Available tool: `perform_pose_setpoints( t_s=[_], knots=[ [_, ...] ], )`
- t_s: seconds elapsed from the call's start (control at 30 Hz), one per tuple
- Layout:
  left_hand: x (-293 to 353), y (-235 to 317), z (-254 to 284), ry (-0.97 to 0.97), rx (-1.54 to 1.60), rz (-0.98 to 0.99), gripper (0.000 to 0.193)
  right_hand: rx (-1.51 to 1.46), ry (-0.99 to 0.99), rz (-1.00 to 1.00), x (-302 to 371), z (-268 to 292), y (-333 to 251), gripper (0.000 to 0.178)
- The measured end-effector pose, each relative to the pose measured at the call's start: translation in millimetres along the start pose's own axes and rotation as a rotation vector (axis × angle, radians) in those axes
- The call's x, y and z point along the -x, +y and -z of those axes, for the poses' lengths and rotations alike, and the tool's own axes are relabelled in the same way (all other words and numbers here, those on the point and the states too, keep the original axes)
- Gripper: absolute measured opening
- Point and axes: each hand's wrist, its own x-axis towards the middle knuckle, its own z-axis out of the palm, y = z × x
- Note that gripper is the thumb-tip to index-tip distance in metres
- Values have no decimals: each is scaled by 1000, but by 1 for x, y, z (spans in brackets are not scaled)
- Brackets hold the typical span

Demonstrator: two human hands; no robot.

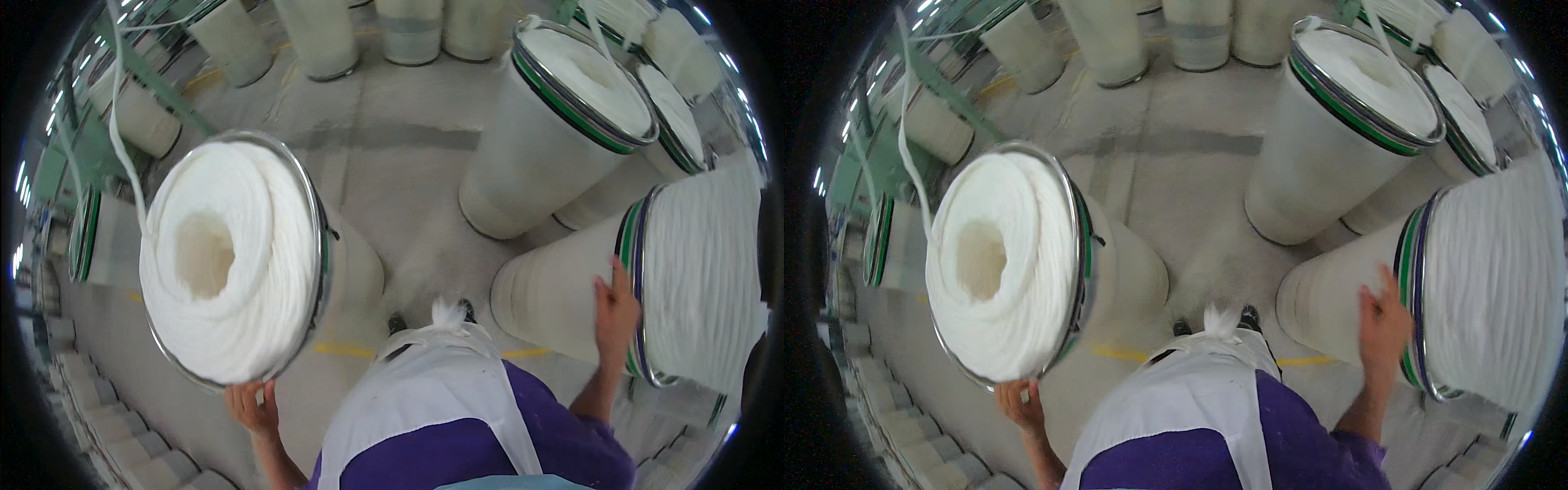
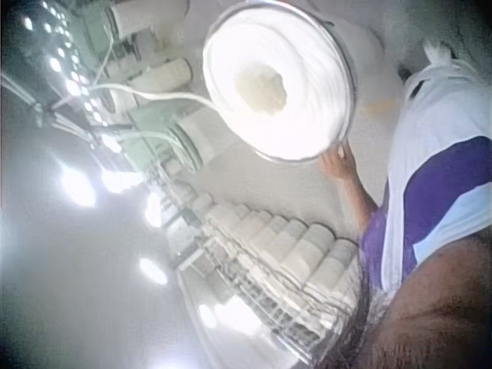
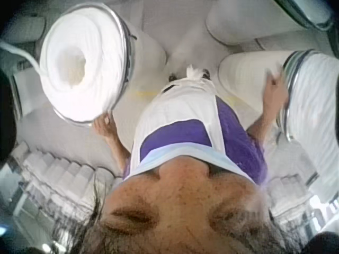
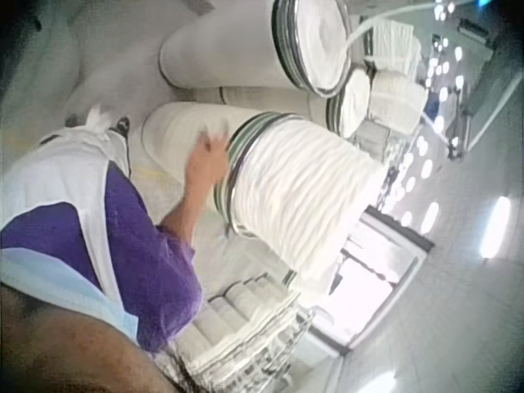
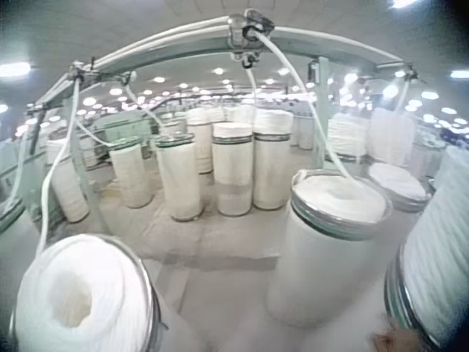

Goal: The person walks among large white textile roving bobbins in a factory, then repeatedly pulls strands from the bobbins, twists them together by hand, and uses a small wooden stick to secure the twisted ends. The person moves between bobbins and repeats the same handling steps.

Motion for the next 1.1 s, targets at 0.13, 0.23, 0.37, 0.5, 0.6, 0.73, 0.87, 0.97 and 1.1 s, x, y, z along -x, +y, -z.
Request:
perform_pose_setpoints(
  t_s=[0.13, 0.23, 0.37, 0.5, 0.6, 0.73, 0.87, 0.97, 1.1],
  knots=[
    [15, -39, -17, -76, 53, -8, 39, -599, -50, 878, -3, -81, -135, 13],
    [12, -42, -34, 47, 51, -46, 44, -672, -229, 1181, 1, -141, -225, 17],
    [-11, -24, -34, 40, 54, -26, 45, -790, -249, 1585, -19, -190, -315, 18],
    [-53, 5, -28, -100, -4, 5, 11, -1094, 6, 1583, -67, -210, -369, 26],
    [-81, 17, -41, 38, -34, 24, 20, -1176, -243, 1605, -97, -220, -380, 26],
    [-99, 11, -56, 6, -24, -5, 20, -1277, -379, 1550, -109, -241, -386, 26],
    [-113, -15, -68, -120, -63, -93, 54, -1351, -273, 1510, -124, -253, -405, 24],
    [-165, -49, -115, -90, -104, -159, 57, -1241, -154, 1405, -156, -258, -427, 20],
    [-252, -85, -176, -77, -100, -142, 50, -1230, -122, 1144, -209, -267, -445, 14]
  ],
)
